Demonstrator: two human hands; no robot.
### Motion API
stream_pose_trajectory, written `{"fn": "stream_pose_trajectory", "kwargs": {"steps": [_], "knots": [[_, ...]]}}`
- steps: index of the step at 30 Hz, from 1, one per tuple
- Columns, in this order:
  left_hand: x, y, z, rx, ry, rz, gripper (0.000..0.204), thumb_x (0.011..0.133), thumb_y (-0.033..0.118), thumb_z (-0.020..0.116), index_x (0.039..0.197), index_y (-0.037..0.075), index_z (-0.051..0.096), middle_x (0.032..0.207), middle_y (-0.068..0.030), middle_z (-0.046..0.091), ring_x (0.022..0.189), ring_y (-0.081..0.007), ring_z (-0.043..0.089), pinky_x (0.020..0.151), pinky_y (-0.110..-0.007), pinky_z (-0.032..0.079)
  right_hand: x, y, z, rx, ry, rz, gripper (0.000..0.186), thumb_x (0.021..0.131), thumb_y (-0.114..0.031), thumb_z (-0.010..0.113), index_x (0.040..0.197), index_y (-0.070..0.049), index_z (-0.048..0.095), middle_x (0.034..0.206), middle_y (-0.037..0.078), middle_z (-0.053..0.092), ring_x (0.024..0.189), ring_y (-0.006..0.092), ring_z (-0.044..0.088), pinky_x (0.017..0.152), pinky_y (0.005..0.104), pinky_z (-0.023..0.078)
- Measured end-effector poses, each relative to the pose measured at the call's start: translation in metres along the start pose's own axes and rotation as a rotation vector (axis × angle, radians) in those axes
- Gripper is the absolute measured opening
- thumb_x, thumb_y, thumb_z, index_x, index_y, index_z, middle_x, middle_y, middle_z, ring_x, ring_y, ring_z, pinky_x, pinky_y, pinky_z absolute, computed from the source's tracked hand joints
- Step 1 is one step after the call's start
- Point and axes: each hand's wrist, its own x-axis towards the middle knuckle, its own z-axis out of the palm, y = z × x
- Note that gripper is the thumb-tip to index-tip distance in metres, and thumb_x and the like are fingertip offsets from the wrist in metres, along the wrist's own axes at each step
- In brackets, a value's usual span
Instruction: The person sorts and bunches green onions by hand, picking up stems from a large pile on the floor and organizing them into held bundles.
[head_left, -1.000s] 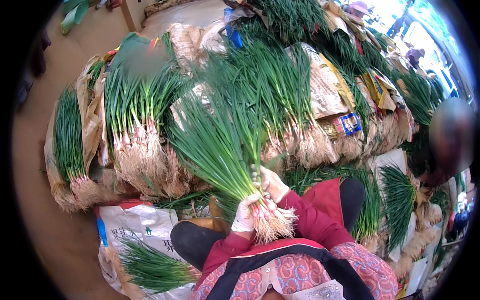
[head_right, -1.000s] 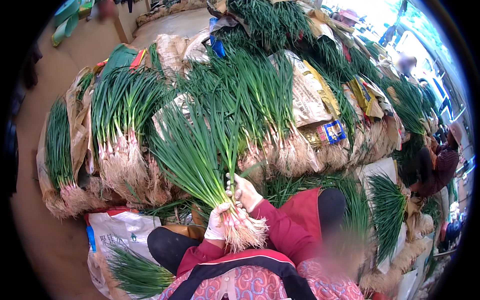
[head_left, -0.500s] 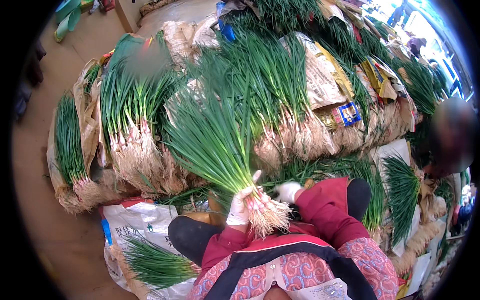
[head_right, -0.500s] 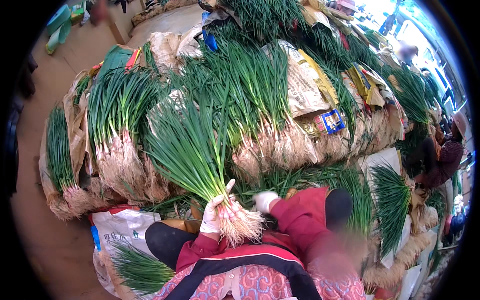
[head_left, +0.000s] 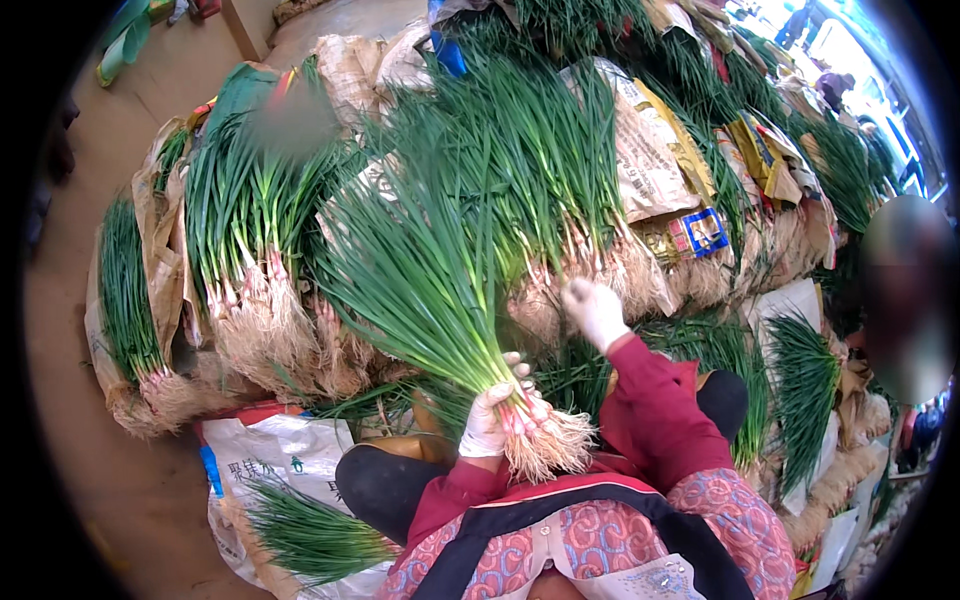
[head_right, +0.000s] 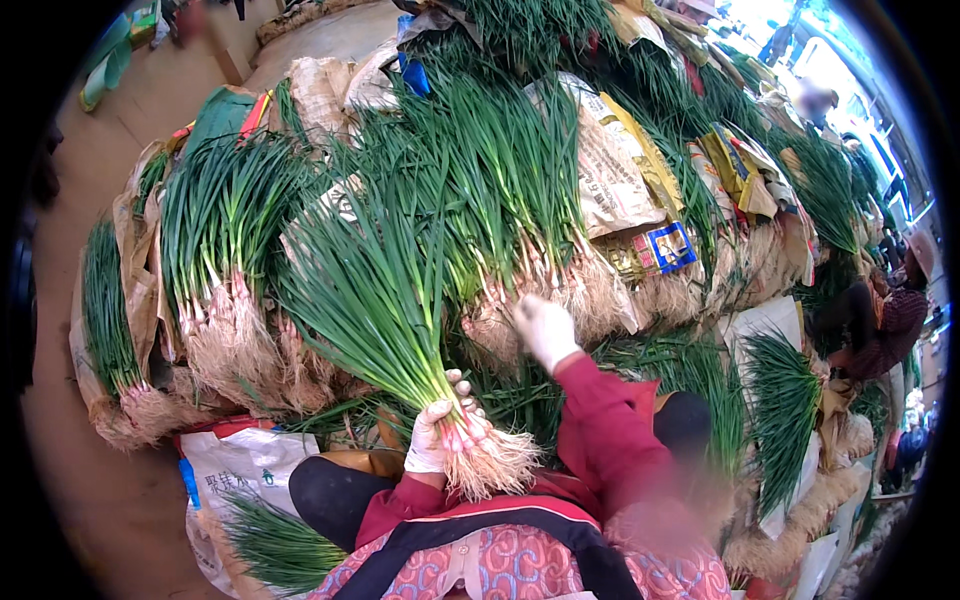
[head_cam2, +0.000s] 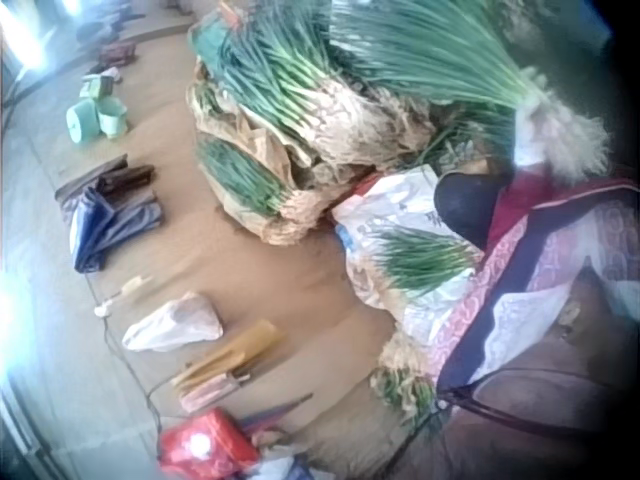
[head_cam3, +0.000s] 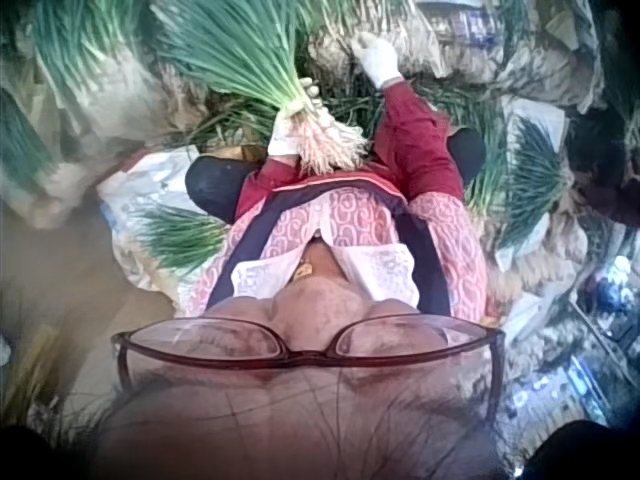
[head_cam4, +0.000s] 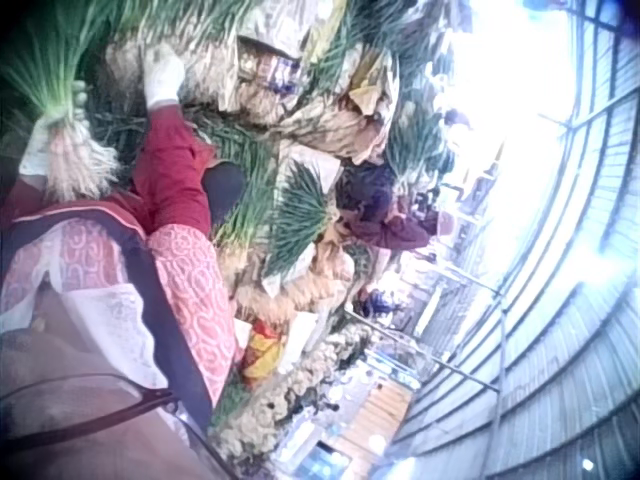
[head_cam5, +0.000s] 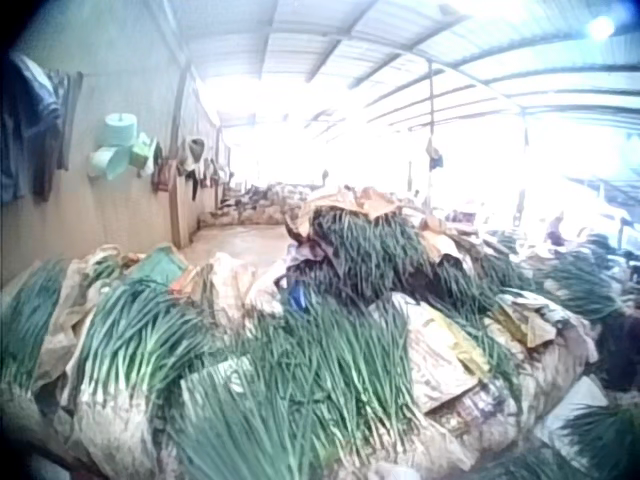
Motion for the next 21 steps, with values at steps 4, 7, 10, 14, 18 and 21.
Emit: {"fn": "stream_pose_trajectory", "kwargs": {"steps": [4, 7, 10, 14, 18, 21], "knots": [[0.001, 0.001, 0.008, -0.088, -0.058, 0.018, 0.051, 0.077, 0.007, 0.061, 0.124, 0.009, 0.042, 0.095, -0.0034, 0.053, 0.087, -0.0186, 0.054, 0.084, -0.041, 0.045, -0.094, 0.027, 0.023, -0.380, -0.592, -0.507, 0.011, 0.079, -0.017, 0.053, 0.083, -0.012, 0.063, 0.065, 0.010, 0.061, 0.058, 0.0282, 0.061, 0.053, 0.0394, 0.050], [0.000, -0.001, 0.005, -0.063, -0.024, 0.015, 0.050, 0.077, 0.008, 0.061, 0.123, 0.008, 0.042, 0.093, -0.0038, 0.053, 0.087, -0.0194, 0.054, 0.083, -0.041, 0.045, -0.158, 0.082, 0.061, -0.422, -1.033, -0.484, 0.019, 0.080, -0.022, 0.053, 0.093, -0.014, 0.065, 0.080, 0.010, 0.065, 0.074, 0.0283, 0.064, 0.065, 0.0378, 0.051], [0.000, 0.000, 0.001, -0.035, -0.003, 0.033, 0.048, 0.077, 0.010, 0.062, 0.121, 0.007, 0.043, 0.092, -0.0041, 0.053, 0.087, -0.0203, 0.053, 0.080, -0.043, 0.048, -0.122, 0.063, 0.047, -0.399, -0.956, -0.446, 0.025, 0.086, -0.028, 0.050, 0.101, -0.014, 0.064, 0.091, 0.011, 0.066, 0.078, 0.0290, 0.064, 0.070, 0.0374, 0.052], [-0.001, 0.000, 0.007, -0.020, 0.038, 0.022, 0.046, 0.077, 0.010, 0.062, 0.119, 0.007, 0.044, 0.091, -0.0041, 0.053, 0.086, -0.0202, 0.052, 0.075, -0.043, 0.051, -0.005, -0.006, 0.024, 0.052, -0.046, -0.166, 0.028, 0.089, -0.031, 0.048, 0.099, -0.010, 0.063, 0.091, 0.015, 0.065, 0.082, 0.0328, 0.062, 0.073, 0.0398, 0.050], [0.002, -0.001, 0.003, -0.007, 0.021, 0.027, 0.045, 0.078, 0.010, 0.062, 0.119, 0.006, 0.044, 0.091, -0.0043, 0.053, 0.088, -0.0203, 0.053, 0.075, -0.045, 0.051, 0.063, -0.002, 0.039, -0.222, -0.282, 0.212, 0.033, 0.084, -0.036, 0.053, 0.090, -0.006, 0.065, 0.086, 0.017, 0.065, 0.084, 0.0328, 0.062, 0.077, 0.0401, 0.048], [0.003, -0.001, 0.003, 0.019, 0.048, 0.041, 0.047, 0.077, 0.010, 0.062, 0.120, 0.006, 0.044, 0.090, -0.0044, 0.053, 0.087, -0.0200, 0.053, 0.076, -0.044, 0.051, 0.059, 0.001, 0.032, 0.059, -0.090, 0.122, 0.032, 0.083, -0.034, 0.055, 0.083, -0.005, 0.065, 0.082, 0.018, 0.065, 0.080, 0.0335, 0.062, 0.075, 0.0397, 0.048]]}}
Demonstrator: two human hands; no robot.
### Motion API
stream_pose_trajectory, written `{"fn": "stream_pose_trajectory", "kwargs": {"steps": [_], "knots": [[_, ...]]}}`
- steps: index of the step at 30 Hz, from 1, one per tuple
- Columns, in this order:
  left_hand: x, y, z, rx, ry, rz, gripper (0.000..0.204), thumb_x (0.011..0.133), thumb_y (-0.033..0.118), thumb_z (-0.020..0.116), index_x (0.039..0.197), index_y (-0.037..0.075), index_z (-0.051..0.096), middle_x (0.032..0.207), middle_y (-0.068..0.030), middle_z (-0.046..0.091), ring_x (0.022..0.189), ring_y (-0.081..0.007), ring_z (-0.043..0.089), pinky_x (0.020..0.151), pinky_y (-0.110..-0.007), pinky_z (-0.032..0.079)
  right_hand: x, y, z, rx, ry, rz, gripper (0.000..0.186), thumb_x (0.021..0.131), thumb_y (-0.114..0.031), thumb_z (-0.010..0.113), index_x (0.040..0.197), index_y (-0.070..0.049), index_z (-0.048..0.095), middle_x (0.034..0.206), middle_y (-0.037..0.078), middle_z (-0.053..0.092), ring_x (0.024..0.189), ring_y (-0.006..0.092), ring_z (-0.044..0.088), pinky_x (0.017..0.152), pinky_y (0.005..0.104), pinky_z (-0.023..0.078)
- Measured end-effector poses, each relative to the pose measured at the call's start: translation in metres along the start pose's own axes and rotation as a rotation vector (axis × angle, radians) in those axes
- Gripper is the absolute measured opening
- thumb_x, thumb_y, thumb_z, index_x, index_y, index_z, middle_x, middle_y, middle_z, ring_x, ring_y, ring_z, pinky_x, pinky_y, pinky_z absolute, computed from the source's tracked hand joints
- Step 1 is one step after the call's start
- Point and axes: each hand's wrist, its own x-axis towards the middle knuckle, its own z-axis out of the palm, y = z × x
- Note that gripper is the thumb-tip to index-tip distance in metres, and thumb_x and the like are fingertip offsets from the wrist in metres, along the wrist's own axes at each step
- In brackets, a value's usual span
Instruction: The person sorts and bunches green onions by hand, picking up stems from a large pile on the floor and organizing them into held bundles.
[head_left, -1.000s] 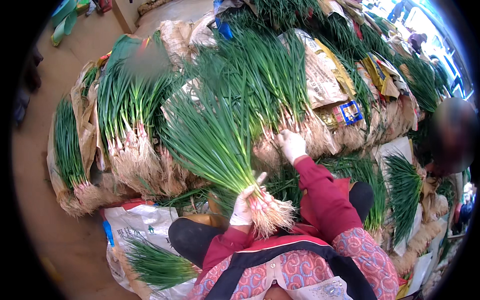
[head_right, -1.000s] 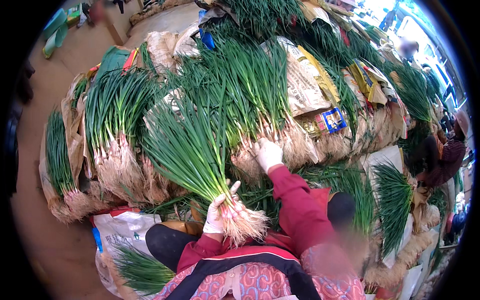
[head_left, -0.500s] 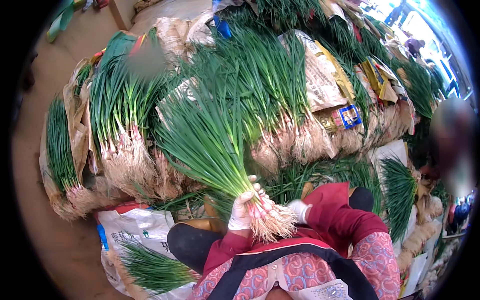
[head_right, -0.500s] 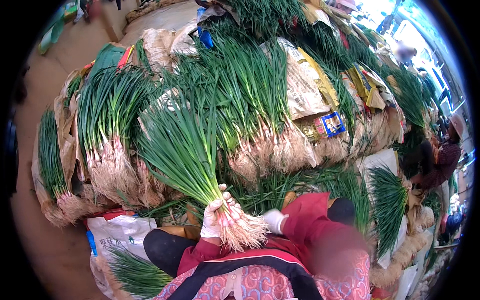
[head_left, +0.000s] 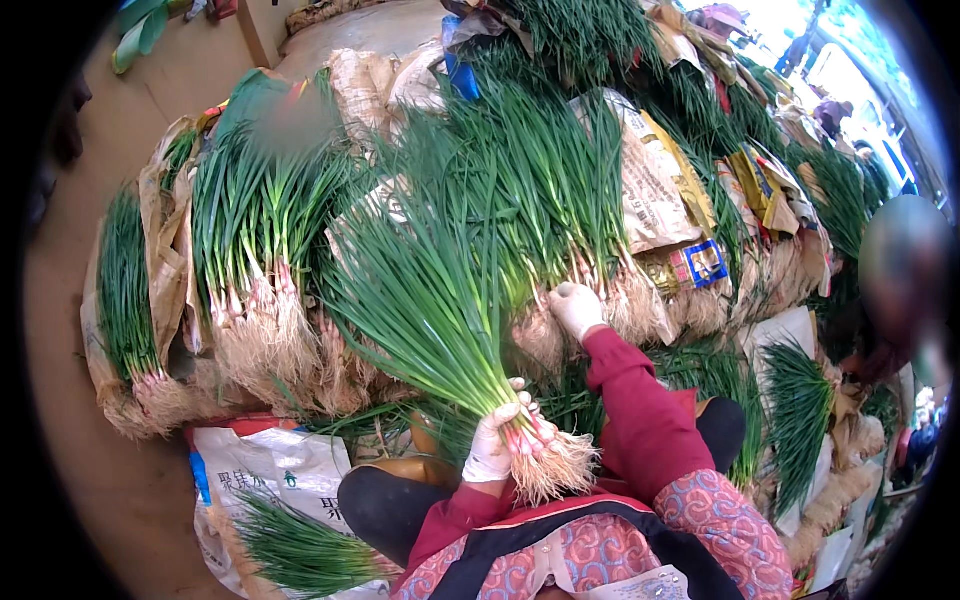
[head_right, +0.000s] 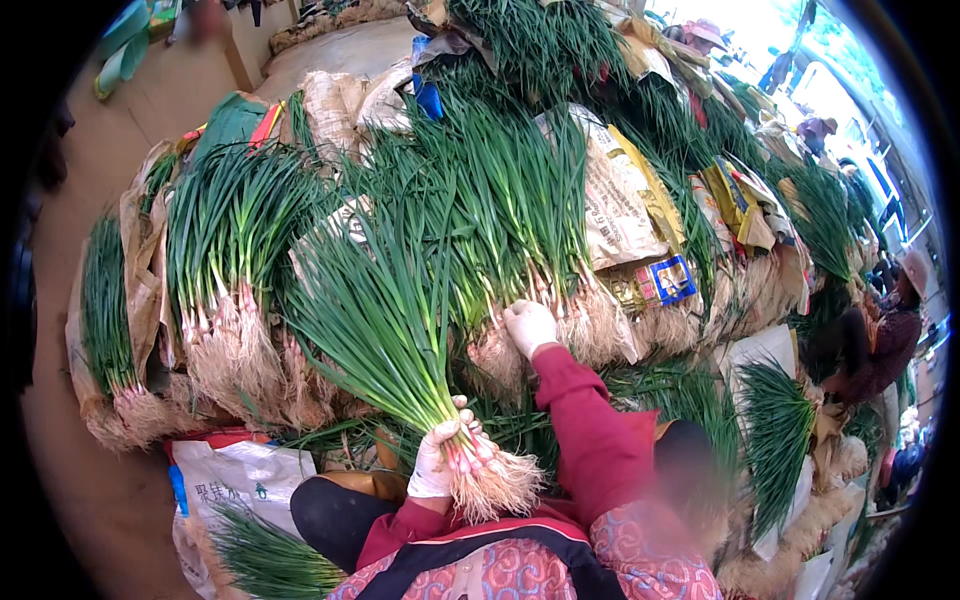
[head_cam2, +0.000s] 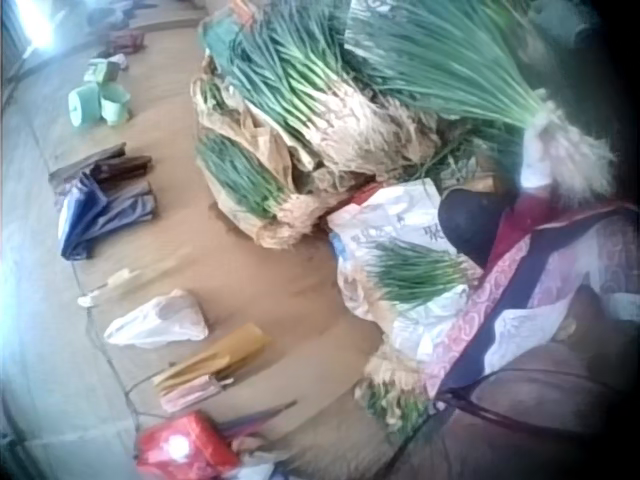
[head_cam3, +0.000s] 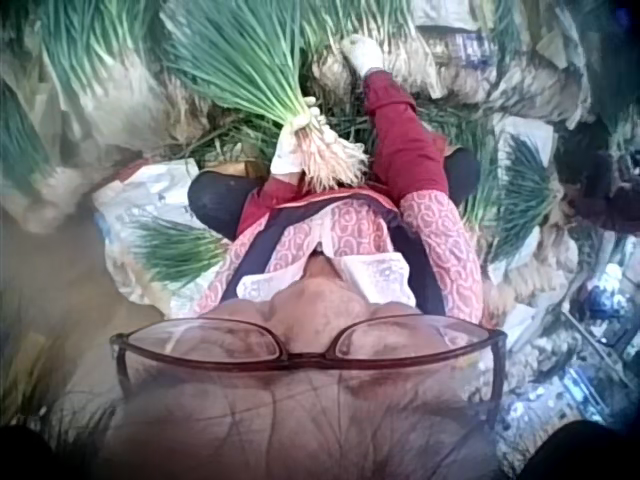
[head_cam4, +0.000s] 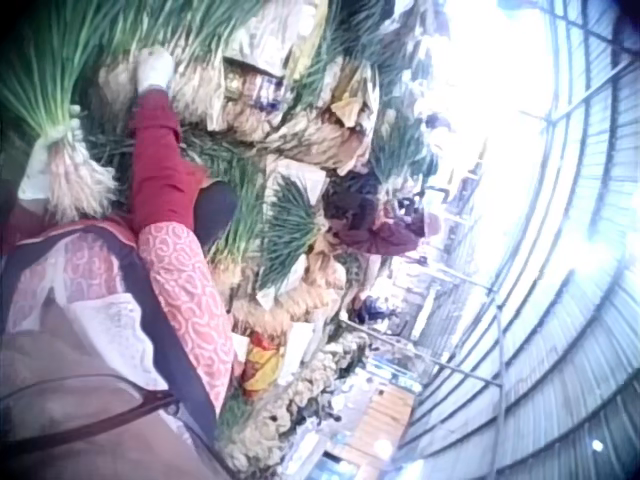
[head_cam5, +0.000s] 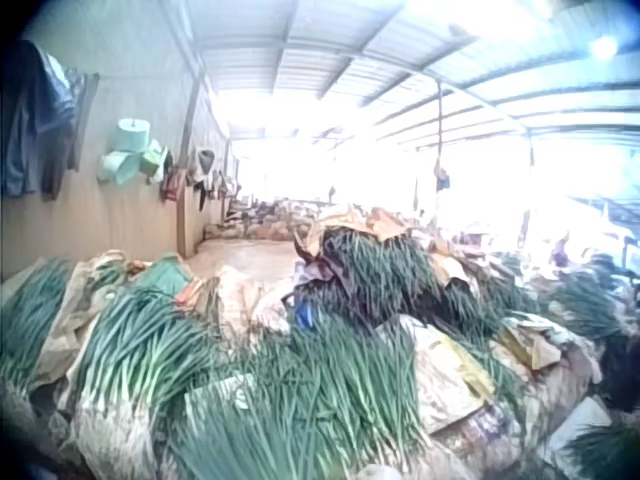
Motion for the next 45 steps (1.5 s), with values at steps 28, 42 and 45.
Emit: {"fn": "stream_pose_trajectory", "kwargs": {"steps": [28, 42, 45], "knots": [[-0.006, -0.005, -0.005, 0.072, 0.087, -0.001, 0.031, 0.079, 0.004, 0.059, 0.109, 0.004, 0.051, 0.101, -0.0083, 0.060, 0.090, -0.0224, 0.061, 0.078, -0.042, 0.053, -0.129, -0.042, 0.008, 0.811, -0.509, 0.084, 0.023, 0.092, -0.020, 0.049, 0.076, -0.006, 0.057, 0.064, 0.001, 0.059, 0.052, 0.0082, 0.052, 0.046, 0.0251, 0.042], [0.000, -0.002, 0.009, -0.056, -0.117, -0.008, 0.069, 0.081, 0.011, 0.058, 0.141, 0.013, 0.023, 0.136, -0.0133, 0.040, 0.091, -0.0183, 0.059, 0.075, -0.048, 0.053, -0.013, -0.010, -0.047, -0.132, 0.118, -0.056, 0.026, 0.088, -0.029, 0.051, 0.103, -0.010, 0.059, 0.089, 0.012, 0.065, 0.079, 0.0269, 0.063, 0.075, 0.0374, 0.050], [0.009, -0.003, 0.010, -0.054, -0.120, -0.004, 0.065, 0.081, 0.012, 0.058, 0.139, 0.007, 0.027, 0.137, -0.0143, 0.038, 0.093, -0.0174, 0.058, 0.079, -0.047, 0.052, 0.034, 0.007, -0.041, -0.459, 0.233, -0.036, 0.024, 0.085, -0.029, 0.054, 0.095, -0.008, 0.062, 0.085, 0.012, 0.064, 0.077, 0.0273, 0.064, 0.072, 0.0367, 0.051]]}}
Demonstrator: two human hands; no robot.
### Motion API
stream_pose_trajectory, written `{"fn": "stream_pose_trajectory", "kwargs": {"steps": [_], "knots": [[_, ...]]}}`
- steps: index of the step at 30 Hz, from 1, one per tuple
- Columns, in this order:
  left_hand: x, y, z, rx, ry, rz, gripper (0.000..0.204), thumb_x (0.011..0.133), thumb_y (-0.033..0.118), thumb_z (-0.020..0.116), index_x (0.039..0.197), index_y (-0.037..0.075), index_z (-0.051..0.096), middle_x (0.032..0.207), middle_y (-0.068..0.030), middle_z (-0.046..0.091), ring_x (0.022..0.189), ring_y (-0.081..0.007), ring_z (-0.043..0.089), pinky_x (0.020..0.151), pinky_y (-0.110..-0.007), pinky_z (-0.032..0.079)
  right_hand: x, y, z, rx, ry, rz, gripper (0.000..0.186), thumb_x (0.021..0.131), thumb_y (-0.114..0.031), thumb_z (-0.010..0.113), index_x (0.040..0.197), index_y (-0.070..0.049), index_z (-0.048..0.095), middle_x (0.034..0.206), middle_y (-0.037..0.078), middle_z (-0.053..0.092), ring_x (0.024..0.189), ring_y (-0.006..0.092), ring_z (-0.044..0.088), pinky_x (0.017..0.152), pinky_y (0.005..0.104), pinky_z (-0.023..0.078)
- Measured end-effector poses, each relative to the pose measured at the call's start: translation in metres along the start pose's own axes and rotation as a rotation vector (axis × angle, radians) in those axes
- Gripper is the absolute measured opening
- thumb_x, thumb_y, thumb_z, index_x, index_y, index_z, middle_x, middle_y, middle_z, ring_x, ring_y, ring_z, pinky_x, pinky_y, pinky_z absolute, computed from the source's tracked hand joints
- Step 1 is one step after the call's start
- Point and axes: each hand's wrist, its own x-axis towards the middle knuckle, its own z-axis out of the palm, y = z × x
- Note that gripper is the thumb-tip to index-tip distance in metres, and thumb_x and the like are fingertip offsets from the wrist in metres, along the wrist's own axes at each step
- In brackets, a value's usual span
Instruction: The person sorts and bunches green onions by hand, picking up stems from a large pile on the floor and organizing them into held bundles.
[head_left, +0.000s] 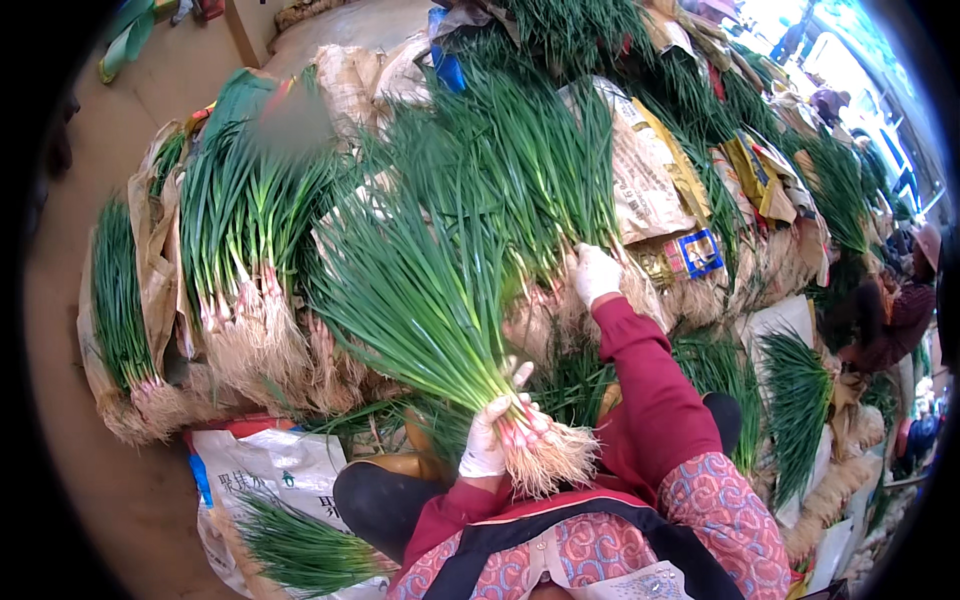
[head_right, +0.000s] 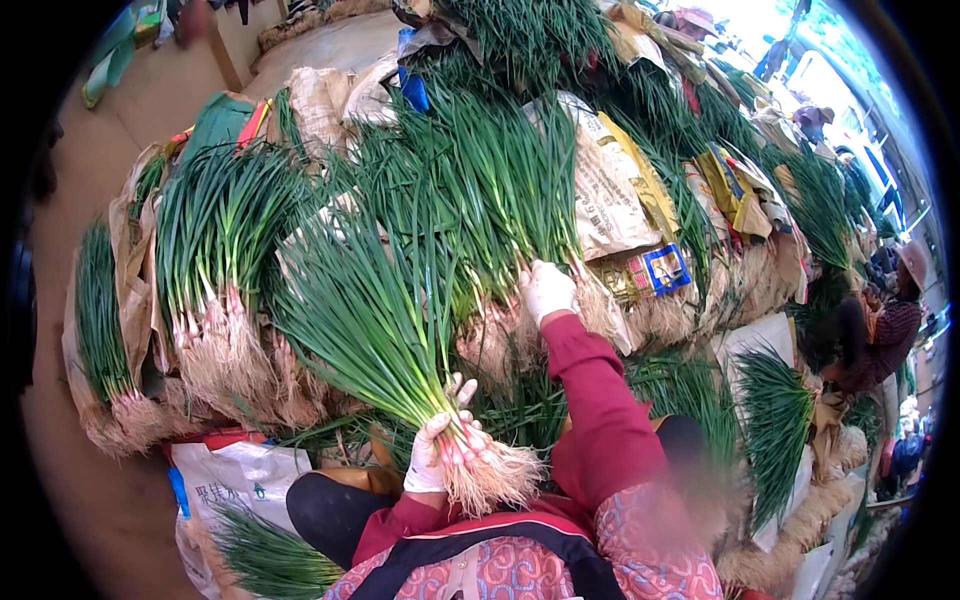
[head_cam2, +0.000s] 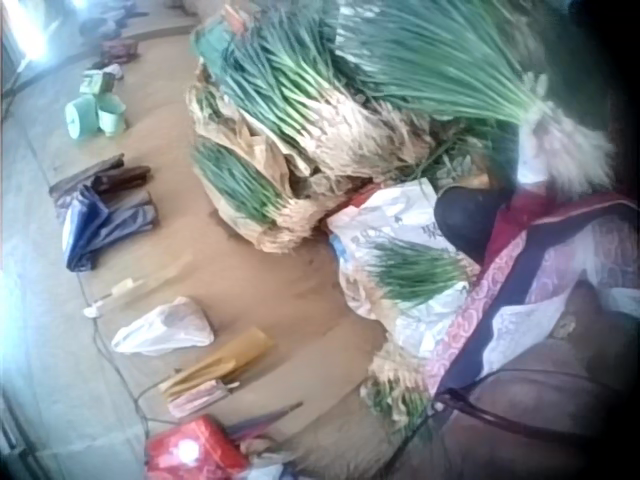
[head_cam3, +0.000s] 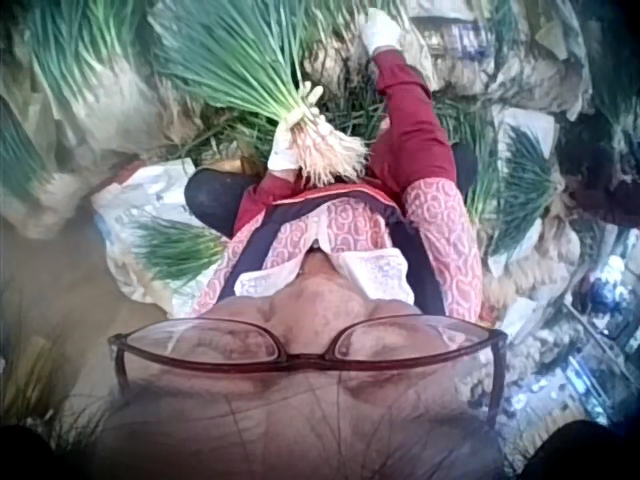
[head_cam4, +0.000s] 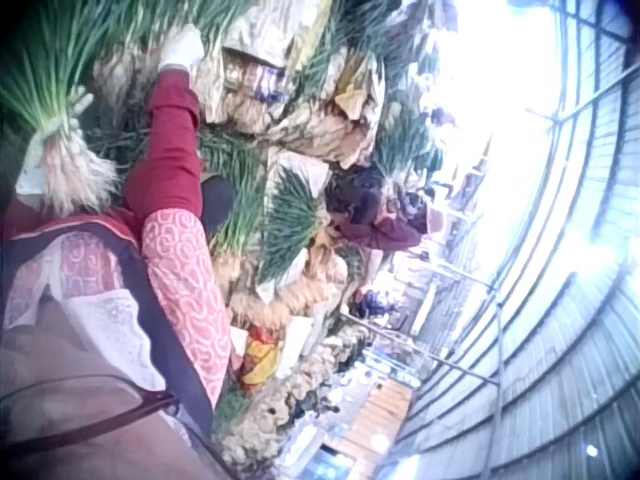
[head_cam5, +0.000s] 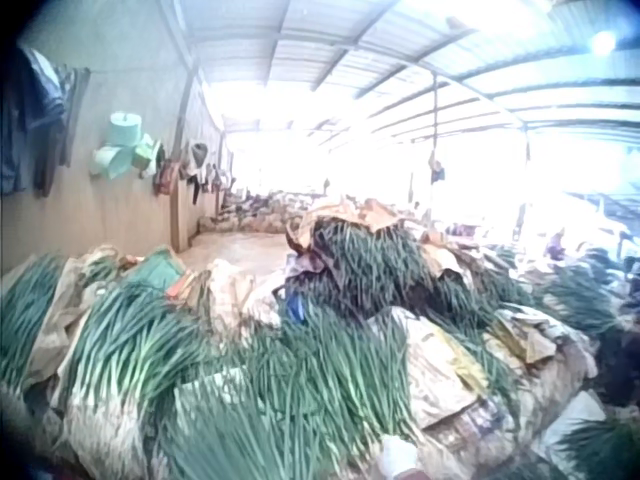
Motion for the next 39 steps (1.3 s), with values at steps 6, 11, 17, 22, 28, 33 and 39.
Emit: {"fn": "stream_pose_trajectory", "kwargs": {"steps": [6, 11, 17, 22, 28, 33, 39], "knots": [[-0.003, 0.003, -0.005, -0.040, 0.001, -0.045, 0.045, 0.081, 0.009, 0.057, 0.124, 0.006, 0.045, 0.130, -0.0132, 0.044, 0.092, -0.0186, 0.059, 0.076, -0.048, 0.053, 0.003, -0.009, -0.029, 0.422, -0.179, 0.036, 0.020, 0.086, -0.025, 0.058, 0.086, -0.006, 0.065, 0.076, 0.009, 0.064, 0.066, 0.0195, 0.061, 0.064, 0.0333, 0.049], [-0.004, -0.003, -0.004, -0.027, 0.020, -0.041, 0.038, 0.081, 0.008, 0.057, 0.118, 0.008, 0.049, 0.127, -0.0104, 0.048, 0.094, -0.0192, 0.059, 0.076, -0.047, 0.053, -0.045, 0.025, -0.023, 1.184, -0.617, 0.179, 0.024, 0.089, -0.022, 0.059, 0.100, -0.002, 0.065, 0.078, -0.002, 0.062, 0.066, 0.0057, 0.053, 0.062, 0.0210, 0.044], [-0.005, -0.002, -0.011, -0.025, -0.013, -0.022, 0.038, 0.082, 0.009, 0.057, 0.118, 0.008, 0.048, 0.127, -0.0097, 0.048, 0.093, -0.0201, 0.060, 0.075, -0.048, 0.053, -0.072, 0.017, -0.068, 1.644, -0.313, 0.096, 0.027, 0.089, -0.020, 0.057, 0.106, 0.001, 0.061, 0.082, 0.004, 0.065, 0.078, 0.0105, 0.062, 0.071, 0.0230, 0.046], [-0.005, -0.001, 0.004, 0.002, 0.036, 0.035, 0.033, 0.080, 0.009, 0.058, 0.112, 0.005, 0.051, 0.115, -0.0138, 0.056, 0.077, -0.0258, 0.063, 0.065, -0.047, 0.054, -0.081, 0.012, -0.090, 1.572, -0.288, 0.043, 0.019, 0.088, -0.016, 0.059, 0.098, -0.001, 0.064, 0.075, 0.003, 0.064, 0.072, 0.0093, 0.058, 0.072, 0.0237, 0.044], [-0.013, -0.003, -0.009, 0.119, 0.090, 0.055, 0.037, 0.082, 0.010, 0.057, 0.117, 0.004, 0.048, 0.132, -0.0167, 0.045, 0.114, -0.0299, 0.052, 0.096, -0.048, 0.043, -0.140, -0.012, -0.076, 1.031, -0.372, 0.080, 0.022, 0.087, -0.020, 0.060, 0.095, 0.000, 0.062, 0.075, 0.002, 0.063, 0.064, 0.0095, 0.056, 0.059, 0.0231, 0.046], [-0.007, -0.003, -0.001, 0.144, 0.055, 0.005, 0.036, 0.080, 0.010, 0.059, 0.113, 0.002, 0.048, 0.122, -0.0189, 0.052, 0.110, -0.0287, 0.053, 0.094, -0.041, 0.046, -0.200, -0.027, -0.065, 1.134, -0.681, -0.061, 0.026, 0.088, -0.027, 0.058, 0.102, -0.006, 0.065, 0.083, 0.012, 0.065, 0.077, 0.0153, 0.064, 0.072, 0.0272, 0.048], [-0.014, -0.007, -0.019, 0.106, 0.086, -0.015, 0.032, 0.081, 0.010, 0.057, 0.112, 0.004, 0.050, 0.114, -0.0150, 0.057, 0.103, -0.0310, 0.057, 0.086, -0.051, 0.048, -0.160, -0.042, -0.046, 1.207, -1.058, 0.403, 0.049, 0.093, -0.044, 0.044, 0.115, -0.002, 0.054, 0.082, 0.002, 0.062, 0.063, 0.0142, 0.057, 0.058, 0.0266, 0.047]]}}
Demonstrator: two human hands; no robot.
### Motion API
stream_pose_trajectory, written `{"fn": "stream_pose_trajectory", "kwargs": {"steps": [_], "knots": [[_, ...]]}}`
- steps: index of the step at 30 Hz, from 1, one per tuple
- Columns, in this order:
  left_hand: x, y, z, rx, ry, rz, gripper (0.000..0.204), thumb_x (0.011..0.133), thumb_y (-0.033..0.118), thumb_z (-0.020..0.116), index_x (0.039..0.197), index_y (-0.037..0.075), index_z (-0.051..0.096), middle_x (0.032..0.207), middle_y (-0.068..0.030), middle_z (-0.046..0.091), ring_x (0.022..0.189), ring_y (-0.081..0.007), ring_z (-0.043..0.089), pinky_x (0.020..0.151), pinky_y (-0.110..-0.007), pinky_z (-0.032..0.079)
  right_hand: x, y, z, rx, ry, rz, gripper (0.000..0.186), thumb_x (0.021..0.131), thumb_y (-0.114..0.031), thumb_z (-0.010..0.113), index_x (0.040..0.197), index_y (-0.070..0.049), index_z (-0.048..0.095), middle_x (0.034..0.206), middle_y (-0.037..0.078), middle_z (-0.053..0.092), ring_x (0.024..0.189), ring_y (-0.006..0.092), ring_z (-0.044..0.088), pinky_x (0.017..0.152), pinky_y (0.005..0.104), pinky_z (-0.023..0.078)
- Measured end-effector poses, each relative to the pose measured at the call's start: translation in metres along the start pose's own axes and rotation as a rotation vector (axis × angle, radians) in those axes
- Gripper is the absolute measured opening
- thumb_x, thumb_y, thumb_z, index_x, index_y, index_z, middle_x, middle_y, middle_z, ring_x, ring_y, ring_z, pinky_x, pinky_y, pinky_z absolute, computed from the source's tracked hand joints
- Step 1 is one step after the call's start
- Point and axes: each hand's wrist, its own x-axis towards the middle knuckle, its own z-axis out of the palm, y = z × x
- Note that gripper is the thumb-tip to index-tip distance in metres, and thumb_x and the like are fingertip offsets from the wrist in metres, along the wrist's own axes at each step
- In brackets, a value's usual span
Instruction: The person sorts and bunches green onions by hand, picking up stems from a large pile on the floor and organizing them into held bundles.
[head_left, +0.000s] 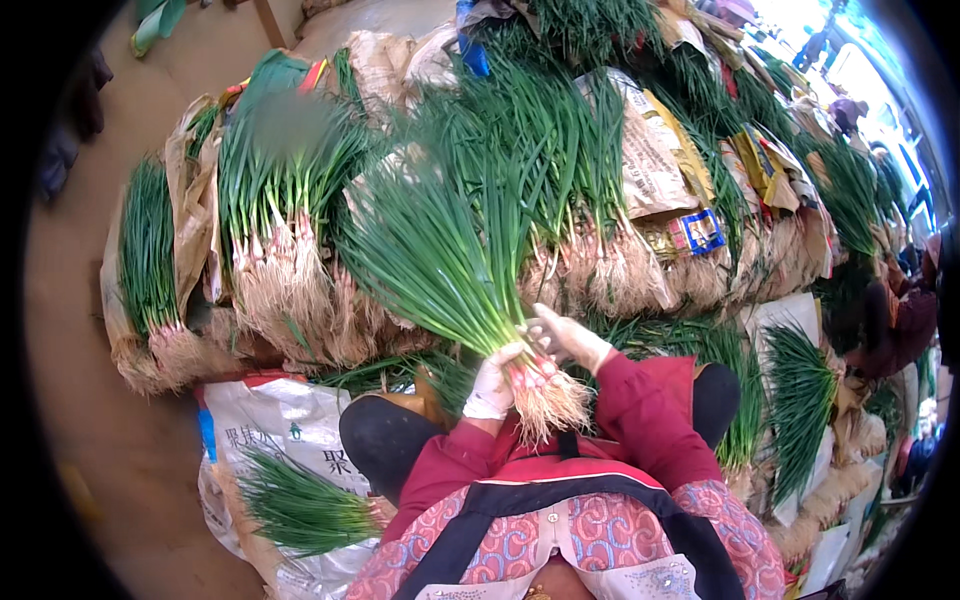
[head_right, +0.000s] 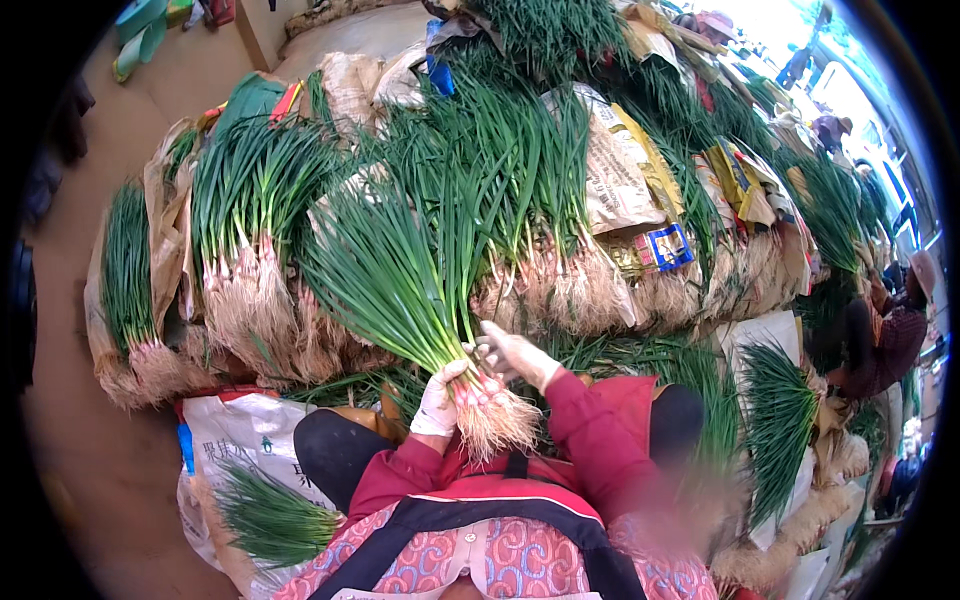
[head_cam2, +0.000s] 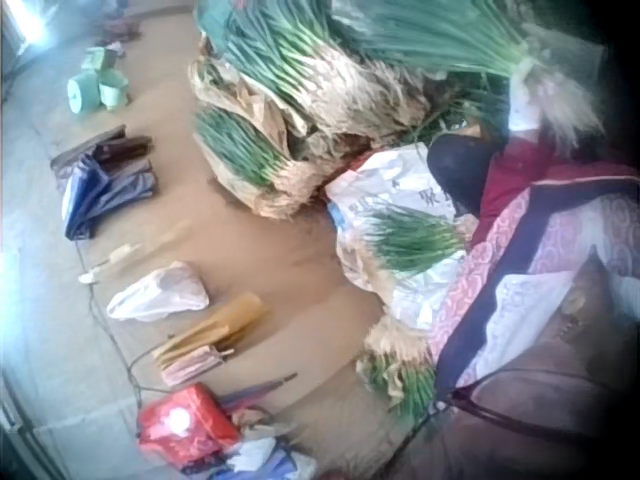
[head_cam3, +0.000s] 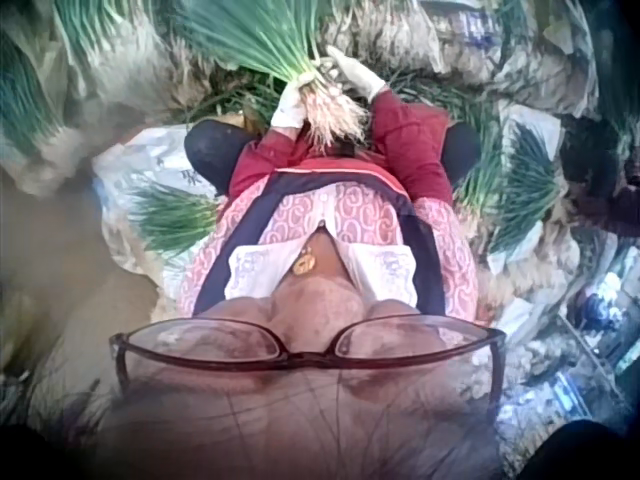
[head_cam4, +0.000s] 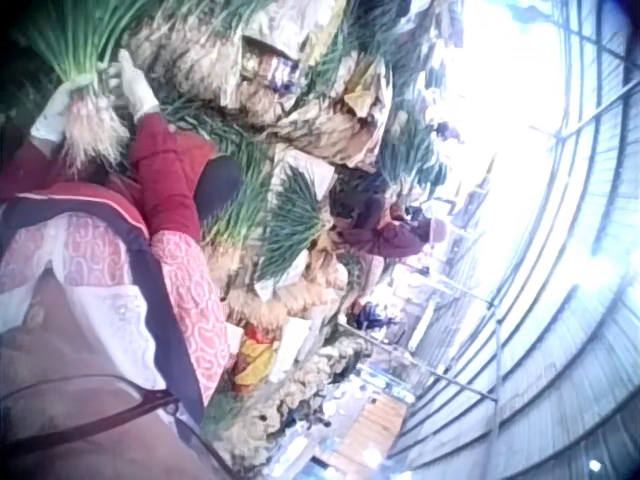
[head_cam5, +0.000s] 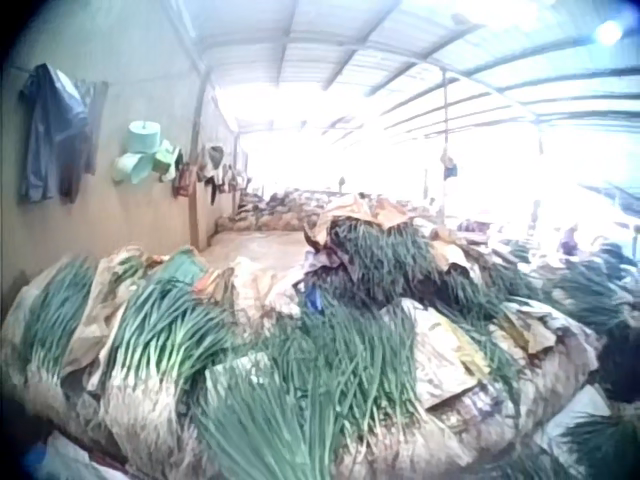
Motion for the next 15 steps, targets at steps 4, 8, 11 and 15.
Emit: {"fn": "stream_pose_trajectory", "kwargs": {"steps": [4, 8, 11, 15], "knots": [[-0.005, -0.001, 0.004, 0.004, 0.101, 0.023, 0.032, 0.081, 0.009, 0.057, 0.112, 0.004, 0.051, 0.108, -0.0146, 0.060, 0.095, -0.0295, 0.060, 0.081, -0.049, 0.051, 0.017, 0.001, 0.026, 0.543, -0.184, -0.122, 0.032, 0.092, -0.036, 0.050, 0.107, -0.008, 0.053, 0.074, -0.006, 0.051, 0.049, -0.0025, 0.039, 0.037, 0.0124, 0.029], [-0.008, 0.002, 0.000, -0.073, 0.019, -0.023, 0.033, 0.081, 0.006, 0.055, 0.113, 0.003, 0.050, 0.102, -0.0132, 0.062, 0.088, -0.0257, 0.062, 0.073, -0.038, 0.054, 0.015, -0.003, 0.036, 0.502, 0.006, -0.110, 0.029, 0.093, -0.036, 0.048, 0.098, -0.008, 0.055, 0.066, -0.003, 0.052, 0.041, 0.0012, 0.036, 0.033, 0.0152, 0.028], [-0.011, 0.002, 0.011, -0.065, 0.053, -0.021, 0.031, 0.080, 0.008, 0.057, 0.110, 0.005, 0.050, 0.104, -0.0130, 0.060, 0.093, -0.0262, 0.060, 0.077, -0.045, 0.052, 0.019, 0.002, 0.032, 0.338, 0.117, -0.155, 0.036, 0.094, -0.038, 0.044, 0.082, -0.008, 0.058, 0.058, -0.002, 0.049, 0.040, 0.0060, 0.039, 0.034, 0.0208, 0.030], [-0.012, 0.003, 0.003, -0.089, -0.066, -0.016, 0.032, 0.080, 0.010, 0.058, 0.111, 0.007, 0.050, 0.111, -0.0115, 0.057, 0.099, -0.0258, 0.059, 0.085, -0.048, 0.049, 0.043, 0.051, -0.005, -0.933, 0.419, -0.731, 0.027, 0.093, -0.027, 0.044, 0.090, -0.006, 0.060, 0.068, 0.011, 0.060, 0.062, 0.0268, 0.061, 0.054, 0.0357, 0.047]]}}
